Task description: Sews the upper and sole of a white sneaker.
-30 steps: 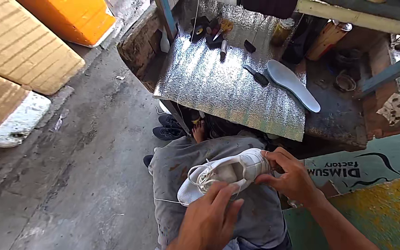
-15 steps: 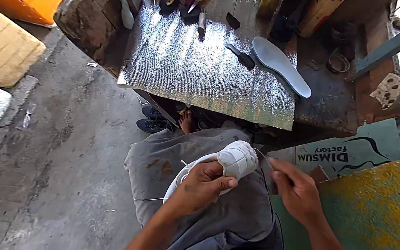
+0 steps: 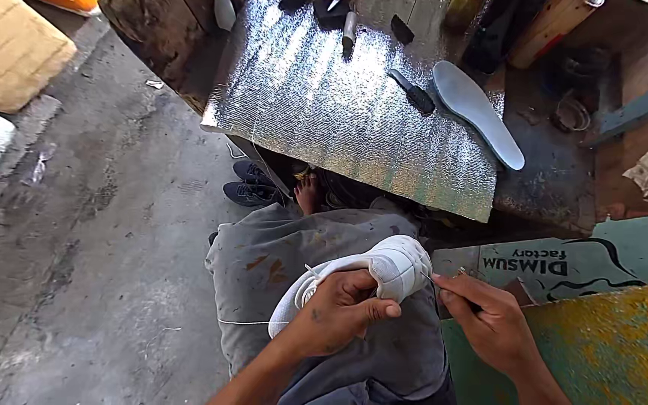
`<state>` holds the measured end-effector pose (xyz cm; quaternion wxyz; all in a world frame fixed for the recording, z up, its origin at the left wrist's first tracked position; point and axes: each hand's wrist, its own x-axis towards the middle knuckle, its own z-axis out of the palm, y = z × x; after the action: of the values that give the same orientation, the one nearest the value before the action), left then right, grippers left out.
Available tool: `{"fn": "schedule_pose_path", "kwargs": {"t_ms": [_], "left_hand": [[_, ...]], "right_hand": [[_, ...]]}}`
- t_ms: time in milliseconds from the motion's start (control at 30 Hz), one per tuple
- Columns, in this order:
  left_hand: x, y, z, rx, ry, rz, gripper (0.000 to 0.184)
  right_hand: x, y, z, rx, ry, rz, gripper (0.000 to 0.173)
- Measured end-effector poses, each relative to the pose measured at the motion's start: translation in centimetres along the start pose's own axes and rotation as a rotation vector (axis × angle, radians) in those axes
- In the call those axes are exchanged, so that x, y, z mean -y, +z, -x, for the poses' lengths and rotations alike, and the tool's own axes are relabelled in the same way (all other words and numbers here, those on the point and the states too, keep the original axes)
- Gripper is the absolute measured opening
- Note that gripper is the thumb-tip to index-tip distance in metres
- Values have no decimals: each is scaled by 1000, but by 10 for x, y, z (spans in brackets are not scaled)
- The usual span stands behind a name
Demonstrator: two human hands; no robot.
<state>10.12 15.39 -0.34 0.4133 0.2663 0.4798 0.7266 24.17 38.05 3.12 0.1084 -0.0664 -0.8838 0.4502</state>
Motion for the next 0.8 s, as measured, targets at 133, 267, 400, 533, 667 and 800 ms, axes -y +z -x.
{"fn": "schedule_pose_path", "kwargs": {"t_ms": [133,267,400,533,667,800], "left_hand": [[12,3,1,-61,157,-147,18],[24,4,-3,-27,359,-363,23],[28,-3,-13,36,440,-371,22],[35,-4,-16,81,469,-336,23],[31,-7,-19,62,463,-353,24],[7,-2,-5,-51,333,-500,27]], "right_hand": [[10,-20,-16,143,-20,197,27],[34,-53,-59,482,-79,483,29],[38,-53,-98,695,-106,548,27],[37,-29,-107,734,-118,586,20],[29,-28,-111,707,-126,540,21],[32,-32,-115,652,-148,488,23]]}}
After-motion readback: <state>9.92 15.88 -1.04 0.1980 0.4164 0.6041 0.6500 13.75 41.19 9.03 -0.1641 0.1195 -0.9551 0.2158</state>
